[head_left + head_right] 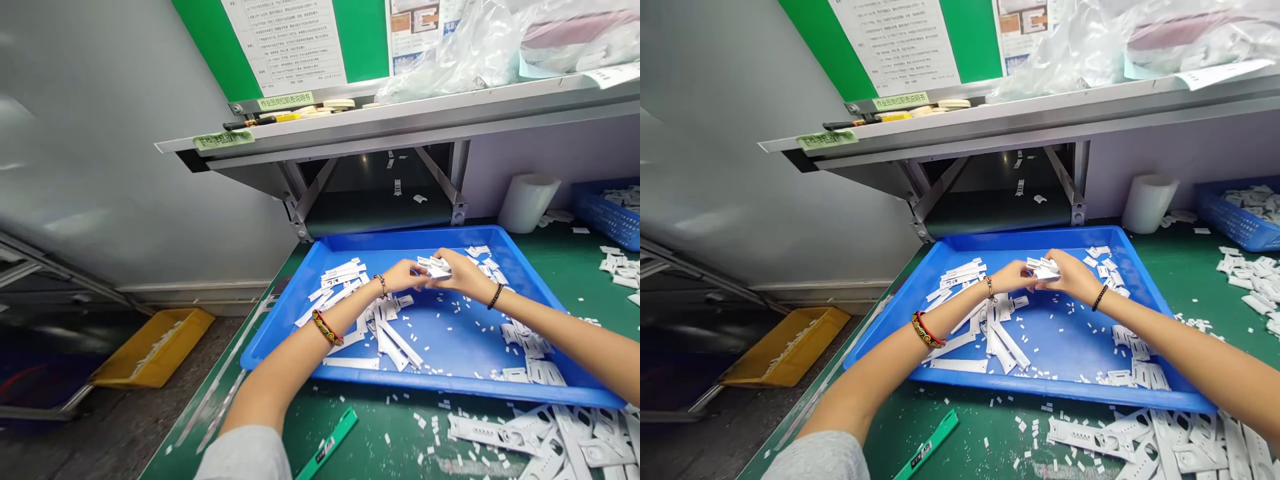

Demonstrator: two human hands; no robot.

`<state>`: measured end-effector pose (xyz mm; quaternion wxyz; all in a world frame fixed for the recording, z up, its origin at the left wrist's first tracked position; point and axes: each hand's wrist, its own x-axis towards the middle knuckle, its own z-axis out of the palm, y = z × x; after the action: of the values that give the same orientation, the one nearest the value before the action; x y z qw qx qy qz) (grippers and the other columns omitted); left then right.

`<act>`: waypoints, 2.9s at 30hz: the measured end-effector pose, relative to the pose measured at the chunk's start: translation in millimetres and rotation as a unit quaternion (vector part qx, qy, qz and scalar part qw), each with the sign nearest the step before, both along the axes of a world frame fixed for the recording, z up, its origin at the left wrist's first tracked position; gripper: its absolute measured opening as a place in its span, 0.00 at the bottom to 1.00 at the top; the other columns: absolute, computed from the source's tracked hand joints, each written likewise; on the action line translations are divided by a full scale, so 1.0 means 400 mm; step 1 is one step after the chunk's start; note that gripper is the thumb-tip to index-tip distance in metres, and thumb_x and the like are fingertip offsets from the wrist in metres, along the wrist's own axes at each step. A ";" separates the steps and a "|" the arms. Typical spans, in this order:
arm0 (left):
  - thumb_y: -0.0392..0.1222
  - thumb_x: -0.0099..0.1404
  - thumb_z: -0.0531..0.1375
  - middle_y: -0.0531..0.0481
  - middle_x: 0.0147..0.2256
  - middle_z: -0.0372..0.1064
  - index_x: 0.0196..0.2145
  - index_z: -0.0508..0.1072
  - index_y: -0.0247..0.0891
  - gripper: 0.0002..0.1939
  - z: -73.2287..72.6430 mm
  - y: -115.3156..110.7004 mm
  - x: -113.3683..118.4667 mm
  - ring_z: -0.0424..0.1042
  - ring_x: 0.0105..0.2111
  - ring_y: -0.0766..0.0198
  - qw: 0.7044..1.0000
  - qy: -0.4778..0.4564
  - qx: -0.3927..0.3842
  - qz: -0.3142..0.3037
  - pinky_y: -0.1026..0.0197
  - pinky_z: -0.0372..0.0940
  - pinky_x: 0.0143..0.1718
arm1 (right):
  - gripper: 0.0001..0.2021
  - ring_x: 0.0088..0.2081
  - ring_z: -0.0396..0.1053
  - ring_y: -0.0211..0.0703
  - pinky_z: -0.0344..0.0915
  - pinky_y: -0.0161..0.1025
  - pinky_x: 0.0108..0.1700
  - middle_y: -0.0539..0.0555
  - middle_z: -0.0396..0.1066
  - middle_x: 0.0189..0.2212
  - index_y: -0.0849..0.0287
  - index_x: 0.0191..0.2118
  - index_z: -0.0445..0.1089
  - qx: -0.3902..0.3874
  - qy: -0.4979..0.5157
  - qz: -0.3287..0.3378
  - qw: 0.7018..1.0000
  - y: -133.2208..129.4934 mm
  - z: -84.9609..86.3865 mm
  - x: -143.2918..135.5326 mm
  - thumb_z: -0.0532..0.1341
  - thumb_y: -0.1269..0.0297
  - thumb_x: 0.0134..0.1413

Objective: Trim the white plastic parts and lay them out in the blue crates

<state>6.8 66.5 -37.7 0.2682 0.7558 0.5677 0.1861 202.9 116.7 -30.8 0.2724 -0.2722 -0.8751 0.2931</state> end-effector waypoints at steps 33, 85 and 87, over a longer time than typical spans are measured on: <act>0.43 0.53 0.72 0.48 0.33 0.77 0.31 0.79 0.34 0.11 0.044 -0.079 -0.073 0.72 0.36 0.58 0.994 0.104 0.033 -0.005 0.61 0.64 0.41 | 0.21 0.42 0.75 0.48 0.69 0.47 0.48 0.54 0.75 0.37 0.54 0.45 0.60 -0.197 0.186 0.049 0.961 -0.045 -0.031 -0.016 0.63 0.47 0.53; 0.45 0.64 0.57 0.46 0.43 0.73 0.41 0.77 0.38 0.13 0.080 -0.158 -0.126 0.71 0.42 0.58 0.999 0.033 0.000 0.014 0.58 0.65 0.44 | 0.10 0.35 0.72 0.46 0.60 0.36 0.32 0.59 0.72 0.44 0.58 0.38 0.71 0.094 -0.415 0.062 0.903 0.065 0.025 0.063 0.63 0.72 0.46; 0.47 0.64 0.56 0.45 0.44 0.73 0.42 0.76 0.38 0.14 0.080 -0.157 -0.127 0.71 0.42 0.57 0.999 0.054 -0.003 0.009 0.58 0.65 0.44 | 0.11 0.33 0.72 0.48 0.59 0.37 0.30 0.63 0.72 0.44 0.61 0.38 0.72 0.091 -0.440 0.027 0.893 0.083 0.017 0.071 0.62 0.75 0.45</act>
<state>-43.9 3.5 -5.8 0.2380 0.7586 0.5887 0.1459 231.1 150.1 -23.9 -0.1251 -0.3235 -0.9353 0.0700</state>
